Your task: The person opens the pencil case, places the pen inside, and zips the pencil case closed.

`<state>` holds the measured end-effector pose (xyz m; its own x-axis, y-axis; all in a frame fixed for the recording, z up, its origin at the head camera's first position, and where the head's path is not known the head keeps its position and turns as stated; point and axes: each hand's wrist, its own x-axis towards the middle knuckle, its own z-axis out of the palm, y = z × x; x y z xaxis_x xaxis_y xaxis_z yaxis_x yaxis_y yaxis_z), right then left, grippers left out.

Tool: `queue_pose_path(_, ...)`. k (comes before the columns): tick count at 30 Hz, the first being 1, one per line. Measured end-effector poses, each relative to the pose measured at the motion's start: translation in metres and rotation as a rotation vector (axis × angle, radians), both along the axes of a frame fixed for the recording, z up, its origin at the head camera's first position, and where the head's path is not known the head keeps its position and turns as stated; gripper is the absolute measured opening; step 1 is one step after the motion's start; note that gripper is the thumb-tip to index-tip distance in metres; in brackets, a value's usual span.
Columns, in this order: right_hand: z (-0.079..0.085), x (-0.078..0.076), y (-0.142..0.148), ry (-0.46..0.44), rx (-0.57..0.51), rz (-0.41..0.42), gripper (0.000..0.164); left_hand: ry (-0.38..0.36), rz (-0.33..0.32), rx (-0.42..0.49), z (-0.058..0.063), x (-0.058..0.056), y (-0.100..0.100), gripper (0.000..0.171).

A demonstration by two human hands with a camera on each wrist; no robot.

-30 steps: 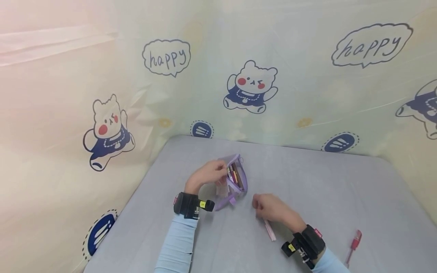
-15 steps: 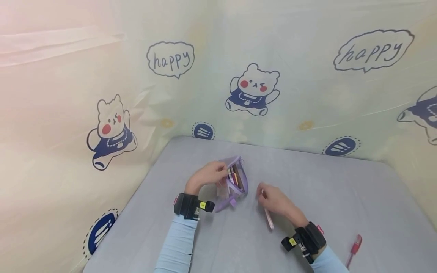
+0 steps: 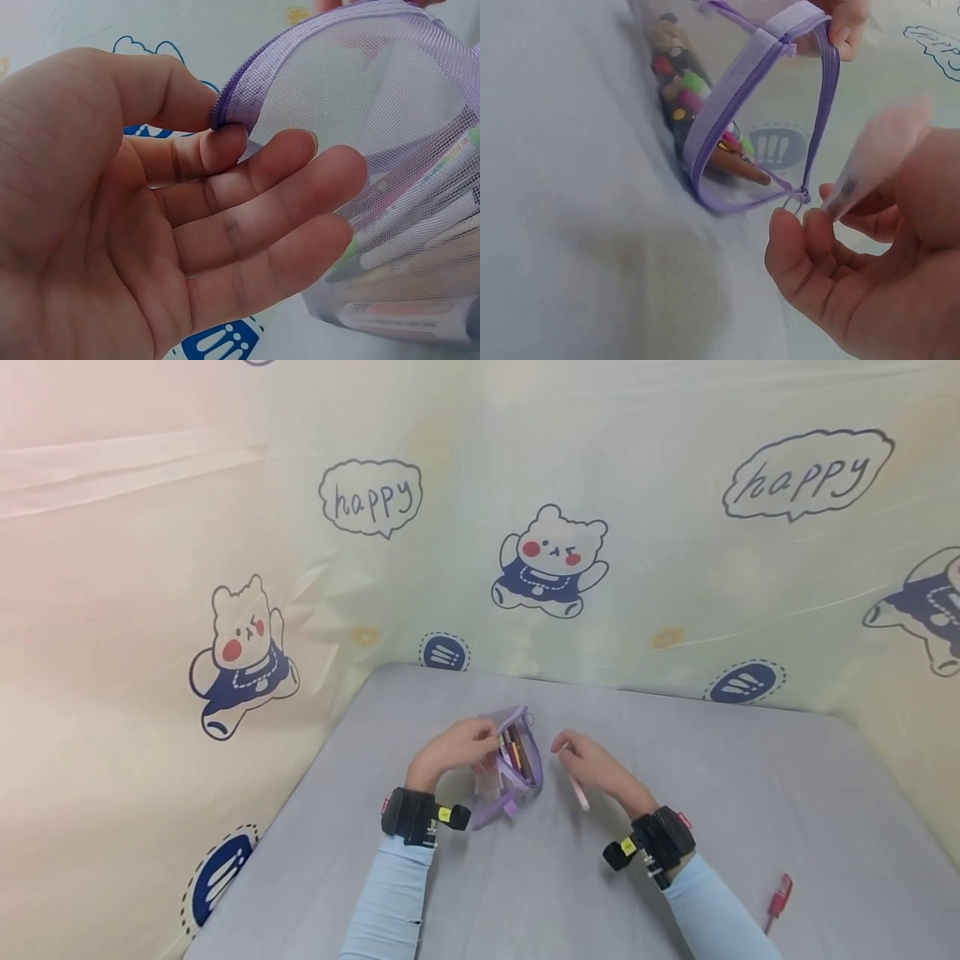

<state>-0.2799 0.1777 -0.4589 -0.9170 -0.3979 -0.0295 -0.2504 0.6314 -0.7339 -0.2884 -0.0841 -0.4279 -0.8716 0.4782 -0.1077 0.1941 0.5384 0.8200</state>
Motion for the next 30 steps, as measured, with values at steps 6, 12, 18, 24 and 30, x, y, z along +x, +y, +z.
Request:
queue_pose_path(6,0.001,-0.012,-0.012,-0.143,-0.103,-0.017,0.031,0.002,-0.005,-0.004,-0.002,0.0,-0.001,0.015)
queue_pose_path(12,0.004,-0.025,-0.025,-0.192,-0.185,0.016,0.034,0.004,0.006,-0.005,-0.002,0.0,-0.003,0.015)
queue_pose_path(18,0.005,-0.037,-0.036,-0.185,-0.2,0.03,0.032,-0.001,0.003,-0.001,-0.002,-0.001,-0.003,0.016)
queue_pose_path(24,0.006,-0.042,-0.045,-0.143,-0.147,0.004,0.031,-0.013,0.009,0.001,-0.001,0.0,-0.004,0.017)
queue_pose_path(30,0.005,-0.042,-0.051,-0.169,-0.134,-0.043,0.03,-0.028,0.014,0.012,0.003,0.002,-0.003,0.015)
